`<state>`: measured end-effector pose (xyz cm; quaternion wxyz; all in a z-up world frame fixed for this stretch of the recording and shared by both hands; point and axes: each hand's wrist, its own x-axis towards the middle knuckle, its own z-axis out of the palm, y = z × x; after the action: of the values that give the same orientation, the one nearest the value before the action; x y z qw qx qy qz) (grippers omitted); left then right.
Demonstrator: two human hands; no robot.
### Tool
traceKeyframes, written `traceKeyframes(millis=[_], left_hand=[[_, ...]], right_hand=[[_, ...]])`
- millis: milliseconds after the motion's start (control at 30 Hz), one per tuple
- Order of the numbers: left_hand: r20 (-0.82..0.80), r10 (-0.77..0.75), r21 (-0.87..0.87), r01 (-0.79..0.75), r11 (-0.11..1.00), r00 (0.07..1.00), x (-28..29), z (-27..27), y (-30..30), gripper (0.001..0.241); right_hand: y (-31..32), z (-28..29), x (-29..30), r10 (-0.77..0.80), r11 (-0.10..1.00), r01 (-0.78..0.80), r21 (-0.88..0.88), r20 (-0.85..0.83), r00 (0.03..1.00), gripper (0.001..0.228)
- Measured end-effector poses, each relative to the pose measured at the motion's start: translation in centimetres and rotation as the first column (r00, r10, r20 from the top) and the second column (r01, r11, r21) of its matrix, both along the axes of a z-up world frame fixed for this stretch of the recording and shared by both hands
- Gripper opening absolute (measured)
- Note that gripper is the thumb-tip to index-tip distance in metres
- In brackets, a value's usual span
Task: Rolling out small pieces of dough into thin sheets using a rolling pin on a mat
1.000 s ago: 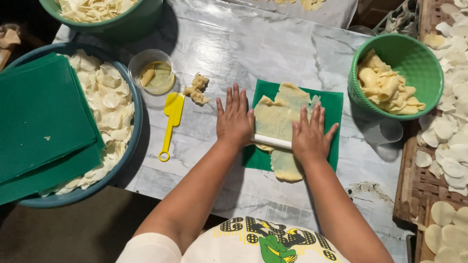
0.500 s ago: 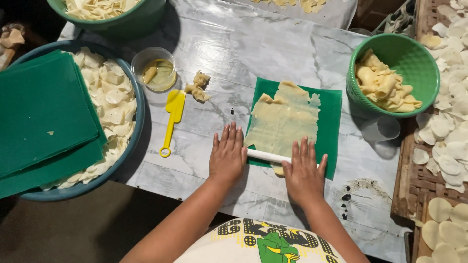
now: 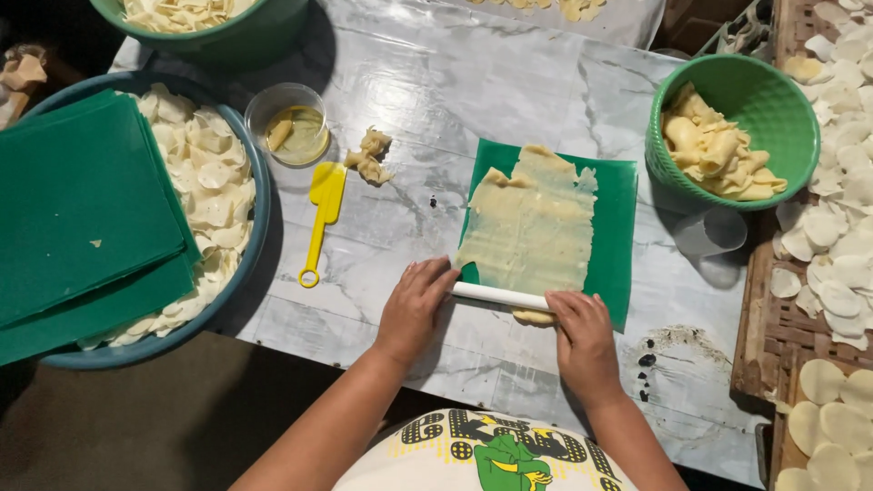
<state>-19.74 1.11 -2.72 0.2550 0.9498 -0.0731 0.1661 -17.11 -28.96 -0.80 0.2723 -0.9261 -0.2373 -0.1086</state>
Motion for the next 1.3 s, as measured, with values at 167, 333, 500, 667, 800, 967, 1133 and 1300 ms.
traceKeyframes(millis=[167,333,500,667,800,967,1133,1300], left_hand=[[0.043,-0.009,-0.009,0.009,1.0,0.999,-0.1,3.8,-0.2,0.043],[0.09,-0.023,-0.031,0.026,0.999,0.996,-0.3,3.0,0.2,0.043],[0.185,-0.223,0.041,0.219,0.975,0.957,0.8,7.3,1.5,0.025],[0.313,-0.084,0.246,0.005,0.969,0.946,8.5,5.2,2.4,0.029],[0.266,-0.084,0.184,0.035,0.982,0.96,14.8,-1.6,2.4,0.031],[0.088,0.044,0.152,-0.057,0.987,0.995,17.9,1.7,0.2,0.054],[-0.294,0.071,0.19,-0.015,0.982,0.953,24.3,5.7,0.0,0.064],[-0.547,0.06,0.214,0.07,0.974,0.835,29.2,7.9,0.2,0.069]], right_hand=[[-1.1,1.2,1.7,-0.047,0.998,0.046,-0.051,-0.013,0.999,0.034],[-0.7,1.8,0.8,-0.049,0.973,0.052,-0.225,0.019,0.999,0.03],[0.3,5.5,1.9,0.089,0.955,-0.117,-0.272,-0.112,0.99,0.033],[0.3,1.9,8.3,0.019,0.969,-0.003,-0.248,0.065,0.998,0.036],[4.8,1.2,11.6,-0.043,0.956,0.045,-0.291,0.014,0.999,0.055],[7.3,2.1,16.2,-0.221,0.862,0.18,-0.474,-0.032,0.975,0.068],[8.9,3.9,22.7,-0.374,0.786,0.181,-0.591,-0.222,0.901,0.066],[9.8,4.8,27.3,-0.42,0.812,0.182,-0.554,-0.339,0.842,0.071]])
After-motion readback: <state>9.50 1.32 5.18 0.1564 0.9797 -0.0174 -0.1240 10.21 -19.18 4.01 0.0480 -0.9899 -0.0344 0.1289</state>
